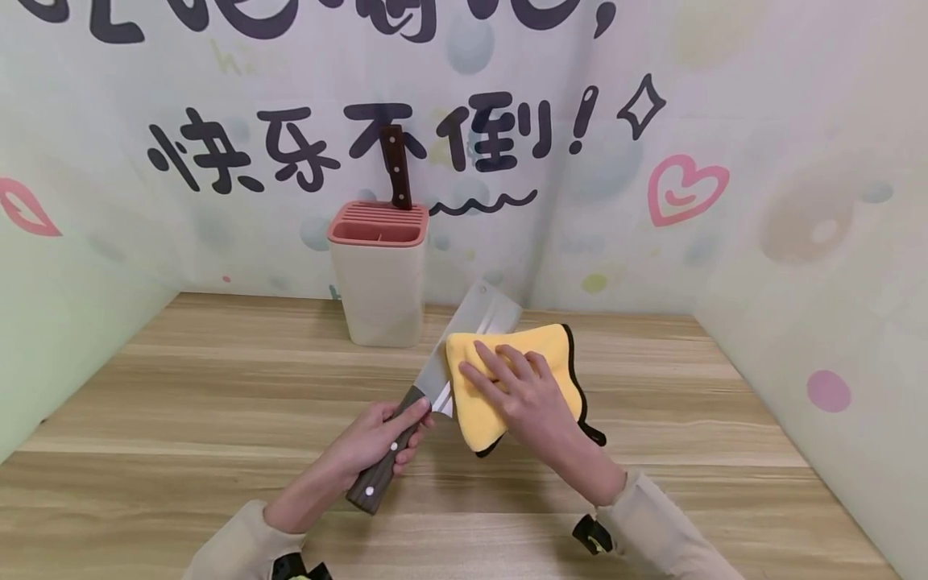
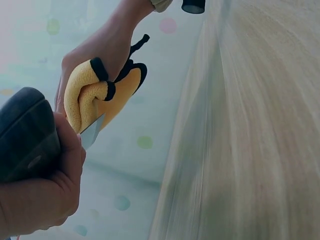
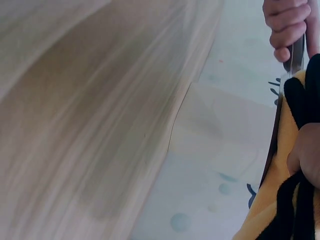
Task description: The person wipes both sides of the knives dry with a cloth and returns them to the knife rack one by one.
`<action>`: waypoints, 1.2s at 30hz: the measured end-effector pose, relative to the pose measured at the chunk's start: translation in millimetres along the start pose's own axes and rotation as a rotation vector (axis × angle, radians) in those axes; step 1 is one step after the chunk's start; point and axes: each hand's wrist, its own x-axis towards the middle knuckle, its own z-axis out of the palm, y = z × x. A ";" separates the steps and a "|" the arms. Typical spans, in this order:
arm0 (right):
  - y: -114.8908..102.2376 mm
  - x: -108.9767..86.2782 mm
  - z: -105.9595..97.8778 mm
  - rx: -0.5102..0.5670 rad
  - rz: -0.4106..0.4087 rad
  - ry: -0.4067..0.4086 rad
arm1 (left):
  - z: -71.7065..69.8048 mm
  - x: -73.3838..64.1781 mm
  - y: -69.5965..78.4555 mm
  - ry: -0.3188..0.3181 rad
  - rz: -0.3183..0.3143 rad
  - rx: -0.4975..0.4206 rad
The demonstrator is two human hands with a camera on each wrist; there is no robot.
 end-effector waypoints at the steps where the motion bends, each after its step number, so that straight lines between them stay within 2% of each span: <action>1: -1.4 0.0 -0.3 0.000 -0.005 0.000 | 0.0 0.3 -0.1 0.002 -0.003 -0.007; 8: -9.3 0.7 -2.2 0.027 -0.033 -0.032 | 2.3 1.8 -1.3 0.048 -0.009 -0.033; 14: -14.2 4.9 -4.2 0.130 0.032 -0.027 | 7.5 4.5 -3.4 0.072 0.001 -0.046; 18: -17.6 10.3 -6.1 0.177 0.048 -0.020 | 10.4 5.8 -3.1 0.092 0.006 -0.059; 22: -20.8 13.9 -7.2 0.186 0.057 -0.019 | 12.6 7.1 -1.7 0.131 -0.001 -0.073; 27: -24.6 15.0 -7.0 0.220 0.096 -0.005 | 15.1 7.7 0.3 0.152 0.002 -0.092; 32: -26.6 15.1 -8.0 0.238 0.117 0.013 | 16.3 7.3 1.9 0.162 0.014 -0.067; 36: -28.3 17.4 -10.3 0.210 0.101 0.030 | 17.0 7.7 2.9 0.177 0.029 -0.054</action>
